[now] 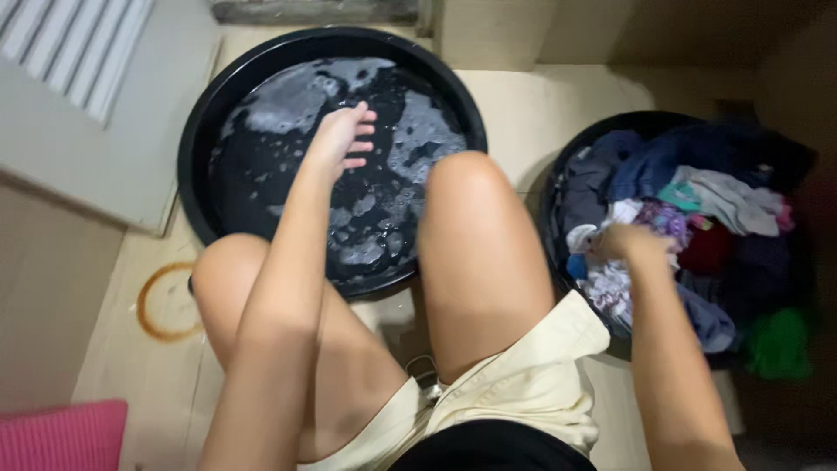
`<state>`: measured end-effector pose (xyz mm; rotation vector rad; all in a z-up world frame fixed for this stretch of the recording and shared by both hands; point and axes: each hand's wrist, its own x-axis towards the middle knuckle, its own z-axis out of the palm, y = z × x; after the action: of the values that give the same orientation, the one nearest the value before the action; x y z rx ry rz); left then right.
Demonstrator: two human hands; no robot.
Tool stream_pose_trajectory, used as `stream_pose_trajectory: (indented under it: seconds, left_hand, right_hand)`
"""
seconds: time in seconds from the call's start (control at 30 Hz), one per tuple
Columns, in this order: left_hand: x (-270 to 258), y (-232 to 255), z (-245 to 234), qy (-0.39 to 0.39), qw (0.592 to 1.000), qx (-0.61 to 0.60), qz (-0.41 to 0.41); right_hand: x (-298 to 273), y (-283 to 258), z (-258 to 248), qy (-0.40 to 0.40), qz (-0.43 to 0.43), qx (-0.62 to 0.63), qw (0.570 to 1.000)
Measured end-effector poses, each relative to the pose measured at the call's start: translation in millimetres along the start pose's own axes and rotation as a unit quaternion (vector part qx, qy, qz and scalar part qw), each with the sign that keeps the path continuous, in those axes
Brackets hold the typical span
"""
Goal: The person hand-washes various garments in a black basin filled with soapy water, then transfers them to a second basin. They repeatedly submerge, agitate, and wring out items including shirts and socks, then pour out the soapy water and refill the basin.
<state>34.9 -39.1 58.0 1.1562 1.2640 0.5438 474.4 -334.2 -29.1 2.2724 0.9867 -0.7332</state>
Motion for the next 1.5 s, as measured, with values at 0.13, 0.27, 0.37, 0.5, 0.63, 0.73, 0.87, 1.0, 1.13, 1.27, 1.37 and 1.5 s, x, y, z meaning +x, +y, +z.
stream_pose_trajectory:
  seconds: [0.13, 0.27, 0.37, 0.5, 0.63, 0.73, 0.87, 1.0, 1.13, 1.27, 1.37, 1.5]
  left_hand:
    - [-7, -7, -13, 0.021, 0.999, 0.034, -0.002]
    - [-12, -10, -30, 0.076, 0.995, 0.066, -0.014]
    - [-16, -19, -47, 0.115, 0.990, 0.074, -0.016]
    - [-9, -41, -79, 0.193, 0.973, 0.123, 0.026]
    - [17, -66, -113, 0.266, 0.935, 0.218, 0.085]
    - [38, -83, -147, 0.261, 0.909, 0.316, 0.075]
    - [48, -103, -240, 0.134, 0.843, 0.512, 0.092]
    - [36, -133, -337, 0.166, 0.825, 0.533, -0.084]
    - [36, -176, -367, 0.204, 0.870, 0.409, -0.186]
    - [50, -197, -368, 0.187, 0.935, 0.203, -0.221]
    - [66, -198, -368, 0.227, 0.907, 0.249, -0.254]
    - [80, -203, -364, 0.284, 0.945, -0.019, -0.159]
  right_hand:
    - [-62, -38, -121, 0.318, -0.129, 0.072, 0.937]
    - [-154, -135, -212, 0.466, -0.365, 0.135, 0.794]
    - [-203, -230, -232, 0.407, -0.437, 0.165, 0.785]
    - [-225, -342, -194, 0.309, -0.481, 0.063, 0.818]
    - [-207, -404, -122, 0.201, -0.491, 0.010, 0.847]
    - [-183, -431, -80, 0.119, -0.474, -0.060, 0.870]
    - [-165, -469, -29, 0.032, -0.471, -0.094, 0.877]
    - [-158, -497, 13, -0.011, -0.527, -0.049, 0.848]
    - [-164, -515, 38, -0.053, -0.580, 0.023, 0.812]
    - [-181, -523, 45, -0.059, -0.581, 0.069, 0.809]
    - [-197, -525, 38, -0.069, -0.599, 0.140, 0.786]
    - [-219, -519, 34, -0.053, -0.595, 0.107, 0.795]
